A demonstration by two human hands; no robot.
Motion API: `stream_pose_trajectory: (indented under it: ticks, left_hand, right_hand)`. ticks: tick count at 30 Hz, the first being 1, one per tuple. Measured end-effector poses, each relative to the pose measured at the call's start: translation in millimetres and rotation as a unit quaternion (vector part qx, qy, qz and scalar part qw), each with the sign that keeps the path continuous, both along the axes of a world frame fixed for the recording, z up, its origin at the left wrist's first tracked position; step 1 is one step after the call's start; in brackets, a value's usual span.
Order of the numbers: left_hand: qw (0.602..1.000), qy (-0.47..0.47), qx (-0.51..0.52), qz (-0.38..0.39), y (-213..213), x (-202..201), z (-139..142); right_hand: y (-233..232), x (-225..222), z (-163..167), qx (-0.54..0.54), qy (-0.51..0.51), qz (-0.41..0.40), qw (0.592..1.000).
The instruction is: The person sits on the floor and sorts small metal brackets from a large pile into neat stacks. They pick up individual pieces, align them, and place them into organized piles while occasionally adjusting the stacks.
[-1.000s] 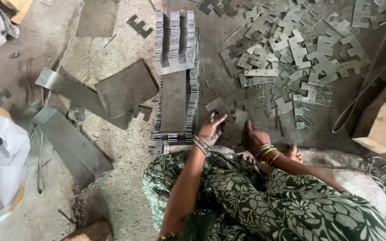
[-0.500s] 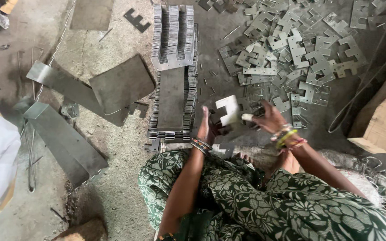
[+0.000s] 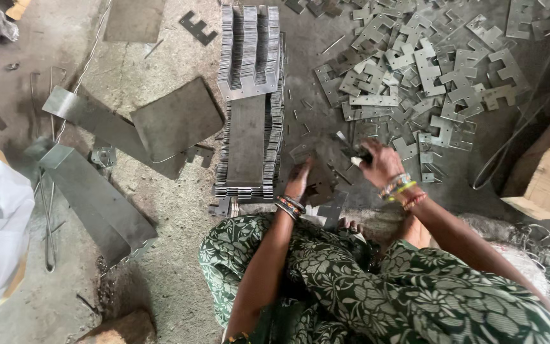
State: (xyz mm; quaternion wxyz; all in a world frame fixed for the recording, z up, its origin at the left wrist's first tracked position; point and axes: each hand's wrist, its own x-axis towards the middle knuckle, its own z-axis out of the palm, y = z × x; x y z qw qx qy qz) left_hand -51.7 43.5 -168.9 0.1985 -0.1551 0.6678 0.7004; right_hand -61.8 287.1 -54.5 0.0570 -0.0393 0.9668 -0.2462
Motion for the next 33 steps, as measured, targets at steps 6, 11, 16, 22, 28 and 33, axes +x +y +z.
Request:
stream_pose_trajectory:
  ticks: [6, 11, 16, 22, 28, 33]
  left_hand:
    - [0.945, -0.036, 0.313, 0.093, -3.8, 3.8, 20.4]
    - [0.971, -0.016, 0.219, 0.096, 6.2, 2.2, 0.5]
    - [0.967, 0.042, 0.202, 0.147, 6.7, -3.1, -10.5]
    - [0.982, 0.014, 0.132, 0.137, 5.5, -9.2, -14.2]
    - [0.988, -0.028, 0.149, -0.011, 17.4, -13.8, 4.8]
    - [0.967, -0.073, 0.243, -0.027, 32.8, -20.9, 28.3]
  right_hand:
    - [-1.8, 31.7, -22.6, -0.041, 0.014, 0.137, 0.990]
    - [-3.3, 55.0, -43.7, -0.194, -0.237, 0.038, 0.951]
    - [8.2, 55.4, -46.8, -0.304, -0.200, -0.080, 0.928]
    - [45.7, 25.5, -17.0, -0.182, -0.036, -0.116, 0.976]
    - [81.3, -7.2, 19.4, -0.310, 0.027, 0.021, 0.950]
    - [92.9, -20.9, 31.5, 0.031, 0.090, -0.088, 0.992]
